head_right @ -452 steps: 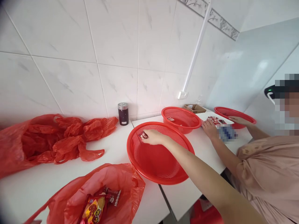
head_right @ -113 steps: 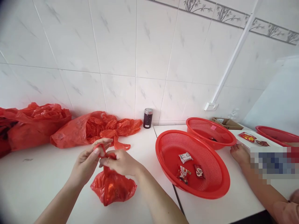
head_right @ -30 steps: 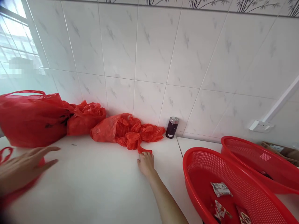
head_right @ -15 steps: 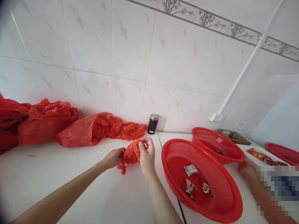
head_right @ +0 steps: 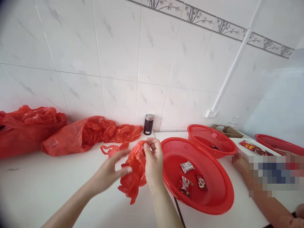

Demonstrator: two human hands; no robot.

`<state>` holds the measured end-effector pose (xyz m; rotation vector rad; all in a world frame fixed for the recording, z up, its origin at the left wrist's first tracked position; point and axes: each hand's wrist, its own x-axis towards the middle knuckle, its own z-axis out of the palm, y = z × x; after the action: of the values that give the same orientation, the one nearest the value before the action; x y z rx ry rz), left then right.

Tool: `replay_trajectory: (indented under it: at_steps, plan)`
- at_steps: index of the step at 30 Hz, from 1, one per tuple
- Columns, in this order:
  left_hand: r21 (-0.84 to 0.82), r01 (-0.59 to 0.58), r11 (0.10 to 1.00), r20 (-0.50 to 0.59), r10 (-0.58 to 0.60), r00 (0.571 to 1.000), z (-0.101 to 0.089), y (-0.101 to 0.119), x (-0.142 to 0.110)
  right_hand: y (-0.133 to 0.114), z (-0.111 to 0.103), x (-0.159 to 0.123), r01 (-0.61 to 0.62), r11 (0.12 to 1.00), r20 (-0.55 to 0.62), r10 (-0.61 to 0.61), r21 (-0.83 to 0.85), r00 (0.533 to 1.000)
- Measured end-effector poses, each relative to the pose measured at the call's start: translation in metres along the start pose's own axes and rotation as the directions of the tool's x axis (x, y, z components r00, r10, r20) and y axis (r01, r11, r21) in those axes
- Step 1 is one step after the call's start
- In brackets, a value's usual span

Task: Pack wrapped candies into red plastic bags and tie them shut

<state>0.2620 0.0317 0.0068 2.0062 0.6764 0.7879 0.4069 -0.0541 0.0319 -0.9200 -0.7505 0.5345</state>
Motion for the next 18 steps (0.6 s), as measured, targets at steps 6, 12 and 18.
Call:
replay_trajectory:
  at_steps: [6, 12, 18]
  plan:
    - [-0.368, 0.223, 0.903, 0.156, -0.176, 0.972, 0.013, -0.024, -0.032, -0.02, -0.006, -0.003, -0.16, 0.957, 0.103, 0.139, 0.243, 0.985]
    - [-0.724, 0.411, 0.554, 0.301, -0.282, 0.911, -0.004, -0.024, -0.051, -0.016, -0.016, -0.021, 0.072, 0.907, 0.346, 0.084, -0.414, 0.935]
    - [-0.769, 0.392, 0.505, 0.158, -0.445, 0.882, -0.014, -0.049, -0.058, 0.001, -0.027, -0.036, -0.034, 0.878, 0.481, 0.293, -0.477, 0.826]
